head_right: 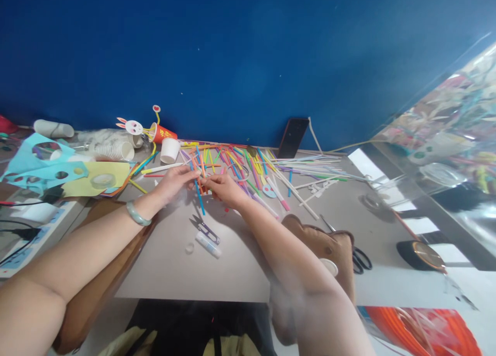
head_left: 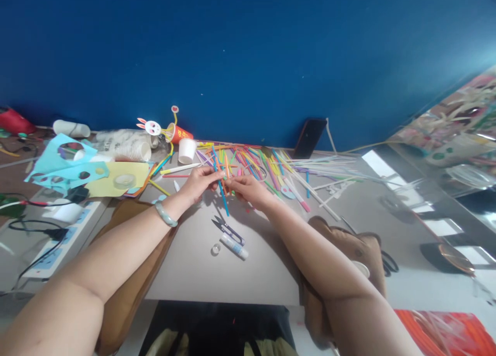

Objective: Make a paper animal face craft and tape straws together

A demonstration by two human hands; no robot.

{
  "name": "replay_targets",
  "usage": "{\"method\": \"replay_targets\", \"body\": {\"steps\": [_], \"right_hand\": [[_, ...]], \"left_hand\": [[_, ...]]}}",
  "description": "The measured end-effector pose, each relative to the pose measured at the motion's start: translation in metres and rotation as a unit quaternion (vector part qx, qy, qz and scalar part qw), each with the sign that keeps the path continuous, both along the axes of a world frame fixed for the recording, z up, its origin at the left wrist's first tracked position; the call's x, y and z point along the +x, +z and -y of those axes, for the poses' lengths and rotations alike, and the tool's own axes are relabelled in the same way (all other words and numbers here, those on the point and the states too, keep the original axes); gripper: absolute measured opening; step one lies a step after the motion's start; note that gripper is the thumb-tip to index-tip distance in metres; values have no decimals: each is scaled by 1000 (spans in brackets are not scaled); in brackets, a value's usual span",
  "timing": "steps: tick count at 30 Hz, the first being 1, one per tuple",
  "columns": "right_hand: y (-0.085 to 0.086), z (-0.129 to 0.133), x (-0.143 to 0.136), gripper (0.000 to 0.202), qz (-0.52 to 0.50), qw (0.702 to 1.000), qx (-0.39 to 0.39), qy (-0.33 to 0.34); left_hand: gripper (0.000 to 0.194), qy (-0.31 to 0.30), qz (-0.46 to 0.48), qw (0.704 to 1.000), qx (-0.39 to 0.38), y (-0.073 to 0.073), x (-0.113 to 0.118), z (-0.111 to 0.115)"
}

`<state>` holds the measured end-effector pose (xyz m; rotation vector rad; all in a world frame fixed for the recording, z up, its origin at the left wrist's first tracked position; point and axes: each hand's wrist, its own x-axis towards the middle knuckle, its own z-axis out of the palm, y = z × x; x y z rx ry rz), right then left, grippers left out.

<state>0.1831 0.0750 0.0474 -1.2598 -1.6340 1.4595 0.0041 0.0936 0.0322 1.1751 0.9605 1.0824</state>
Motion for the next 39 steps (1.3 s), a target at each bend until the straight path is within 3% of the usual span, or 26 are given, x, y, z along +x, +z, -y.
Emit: {"method": "replay_targets", "body": {"steps": [10, 16, 27, 39], "right_hand": [[-7, -2, 1, 41, -80, 992, -70, 63], [-2, -2, 2, 39, -82, 988, -101, 81], [-2, -3, 5, 34, -73, 992, -81, 66], [-10, -10, 5, 35, -88, 996, -20, 0]], "left_hand": [[38, -33, 8, 999, 1, -1, 0, 1], [34, -50, 10, 999, 10, -4, -2, -1], [37, -41, 3, 999, 17, 0, 0, 3], [40, -25, -31, 998, 42, 5, 1, 8]]}}
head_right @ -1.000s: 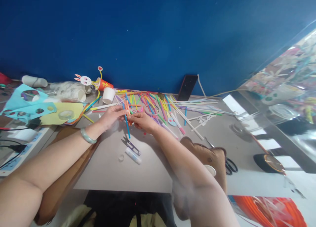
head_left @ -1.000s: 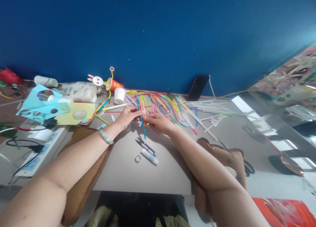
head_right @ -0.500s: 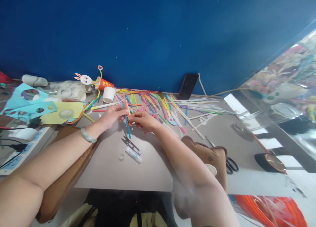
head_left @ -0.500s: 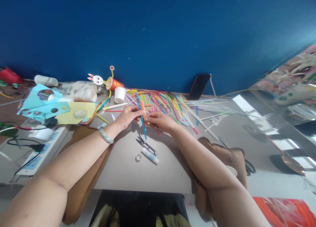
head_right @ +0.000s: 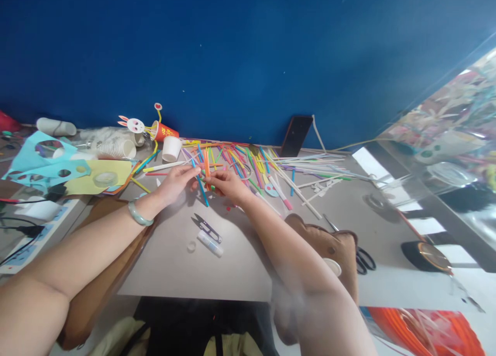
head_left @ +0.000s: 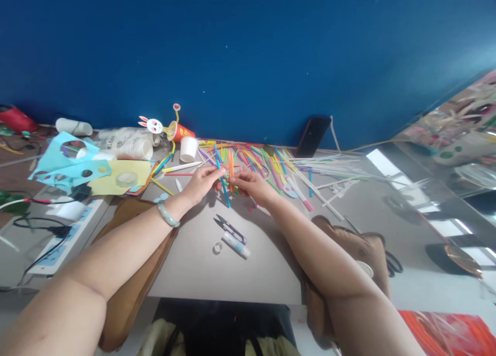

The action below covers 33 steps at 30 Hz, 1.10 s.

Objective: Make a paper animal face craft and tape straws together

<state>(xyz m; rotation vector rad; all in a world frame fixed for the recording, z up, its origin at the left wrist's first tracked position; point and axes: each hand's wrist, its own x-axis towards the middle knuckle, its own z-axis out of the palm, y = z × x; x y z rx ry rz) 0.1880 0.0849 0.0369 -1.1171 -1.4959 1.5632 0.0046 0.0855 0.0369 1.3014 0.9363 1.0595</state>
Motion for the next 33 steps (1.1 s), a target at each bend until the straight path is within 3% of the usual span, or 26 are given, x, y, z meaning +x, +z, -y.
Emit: {"method": "replay_targets", "body": {"steps": [11, 23, 33], "right_hand": [[7, 5, 0, 34, -2, 999, -20, 34], [1, 6, 0, 36, -33, 997, -33, 54], [-7, 3, -2, 35, -68, 994, -65, 56]], "left_hand": [[38, -34, 16, 999, 5, 2, 0, 1], [36, -82, 17, 996, -18, -2, 0, -1], [36, -43, 26, 999, -14, -3, 1, -2]]}}
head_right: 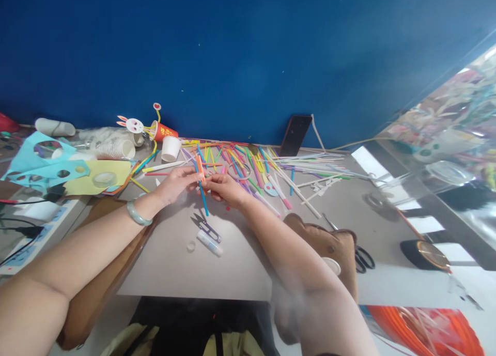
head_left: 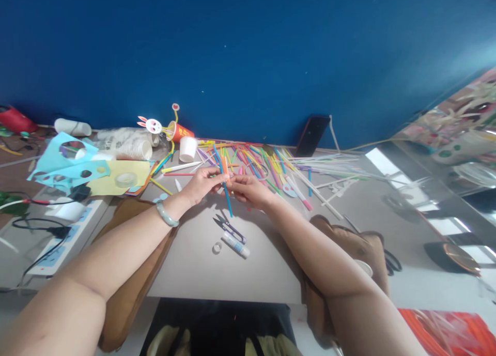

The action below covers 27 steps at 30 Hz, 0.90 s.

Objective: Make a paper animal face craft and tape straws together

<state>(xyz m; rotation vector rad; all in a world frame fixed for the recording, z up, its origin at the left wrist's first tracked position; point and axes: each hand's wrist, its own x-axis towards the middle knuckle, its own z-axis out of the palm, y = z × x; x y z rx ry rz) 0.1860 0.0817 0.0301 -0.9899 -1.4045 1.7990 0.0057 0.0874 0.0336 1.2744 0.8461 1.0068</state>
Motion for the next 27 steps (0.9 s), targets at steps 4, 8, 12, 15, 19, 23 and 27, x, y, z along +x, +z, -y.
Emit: {"method": "replay_targets", "body": {"steps": [4, 8, 12, 15, 19, 23, 27], "right_hand": [[-1, 0, 0, 34, 14, 1000, -1, 4], [-6, -1, -1, 34, 13, 1000, 6, 8], [-11, -2, -1, 35, 15, 1000, 4, 6], [-8, -2, 0, 34, 9, 1000, 0, 10], [1, 0, 0, 32, 13, 1000, -5, 7], [7, 2, 2, 31, 25, 999, -19, 12], [8, 0, 5, 32, 39, 999, -22, 18]], "left_hand": [[34, 13, 5, 1000, 6, -3, -1, -2], [34, 46, -1, 999, 13, -6, -2, -4], [35, 57, 19, 998, 2, -8, -2, -5], [36, 57, 27, 998, 1, -8, -2, -6], [34, 59, 34, 998, -7, -4, -1, -5], [36, 90, 60, 993, -41, 3, -1, -4], [35, 161, 94, 981, -48, 7, -5, -11]]}}
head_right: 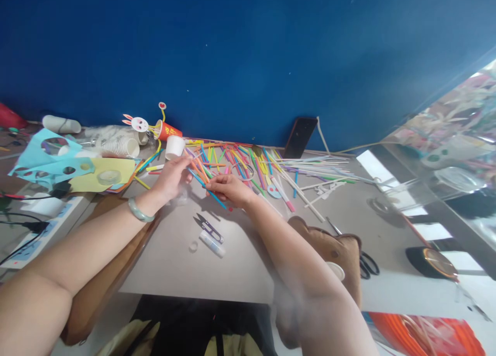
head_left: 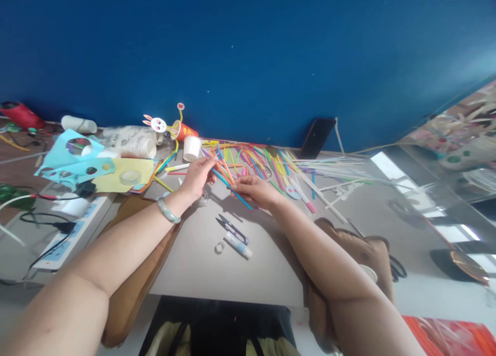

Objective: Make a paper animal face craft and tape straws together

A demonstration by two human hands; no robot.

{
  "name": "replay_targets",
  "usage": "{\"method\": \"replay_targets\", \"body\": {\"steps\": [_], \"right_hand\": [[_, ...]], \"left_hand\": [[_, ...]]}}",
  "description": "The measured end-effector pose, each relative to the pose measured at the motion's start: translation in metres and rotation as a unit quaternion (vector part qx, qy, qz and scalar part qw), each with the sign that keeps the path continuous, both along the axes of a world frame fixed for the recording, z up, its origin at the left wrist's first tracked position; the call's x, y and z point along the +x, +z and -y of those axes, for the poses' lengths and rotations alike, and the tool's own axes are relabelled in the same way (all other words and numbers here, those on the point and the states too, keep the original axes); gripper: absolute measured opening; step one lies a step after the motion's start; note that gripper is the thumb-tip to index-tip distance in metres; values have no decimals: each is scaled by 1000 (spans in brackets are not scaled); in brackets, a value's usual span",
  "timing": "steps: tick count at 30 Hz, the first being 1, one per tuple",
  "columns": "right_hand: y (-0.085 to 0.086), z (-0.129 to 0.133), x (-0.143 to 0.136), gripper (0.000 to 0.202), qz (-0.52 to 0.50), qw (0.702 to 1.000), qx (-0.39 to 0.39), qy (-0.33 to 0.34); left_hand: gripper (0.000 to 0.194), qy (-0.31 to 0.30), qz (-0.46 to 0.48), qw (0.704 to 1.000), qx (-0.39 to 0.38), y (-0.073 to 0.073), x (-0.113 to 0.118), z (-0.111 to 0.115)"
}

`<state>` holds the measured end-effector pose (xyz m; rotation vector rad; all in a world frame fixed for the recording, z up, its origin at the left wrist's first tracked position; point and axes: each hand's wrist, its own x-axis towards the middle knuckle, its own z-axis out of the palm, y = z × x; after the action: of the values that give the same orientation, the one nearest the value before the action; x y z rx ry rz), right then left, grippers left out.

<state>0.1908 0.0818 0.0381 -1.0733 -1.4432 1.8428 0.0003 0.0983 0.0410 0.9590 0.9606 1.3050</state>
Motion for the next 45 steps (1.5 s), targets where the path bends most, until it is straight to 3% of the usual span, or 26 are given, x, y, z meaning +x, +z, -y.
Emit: {"method": "replay_targets", "body": {"steps": [4, 6, 8, 12, 15, 19, 33, 39, 45], "right_hand": [[1, -3, 4, 33, 1, 1000, -5, 22], [2, -4, 5, 32, -27, 1000, 6, -3], [2, -5, 4, 33, -52, 997, 25, -48], [-2, -4, -1, 38, -59, 990, 49, -116], [-4, -2, -5, 40, -43, 991, 50, -119], [-5, 0, -8, 40, -32, 991, 59, -115], [-21, 0, -14, 36, -47, 994, 66, -73], [-18, 4, -19, 37, -51, 993, 58, -87], [-8, 9, -20, 33, 12, 988, 89, -122]], "left_hand": [[34, 97, 44, 994, 19, 2, -8, -10], [35, 119, 56, 991, 26, 3, -11, -13], [35, 100, 49, 993, 26, 3, -12, -13], [33, -28, 1, 999, 16, 1, -4, -3], [31, -77, -20, 997, 24, -1, 3, 6], [27, -96, -16, 994, 50, 0, 6, 11], [28, -114, -61, 987, 96, 0, 5, 12], [34, -77, -70, 990, 97, -3, 6, 12], [34, -38, -64, 993, 94, -4, 6, 11]]}}
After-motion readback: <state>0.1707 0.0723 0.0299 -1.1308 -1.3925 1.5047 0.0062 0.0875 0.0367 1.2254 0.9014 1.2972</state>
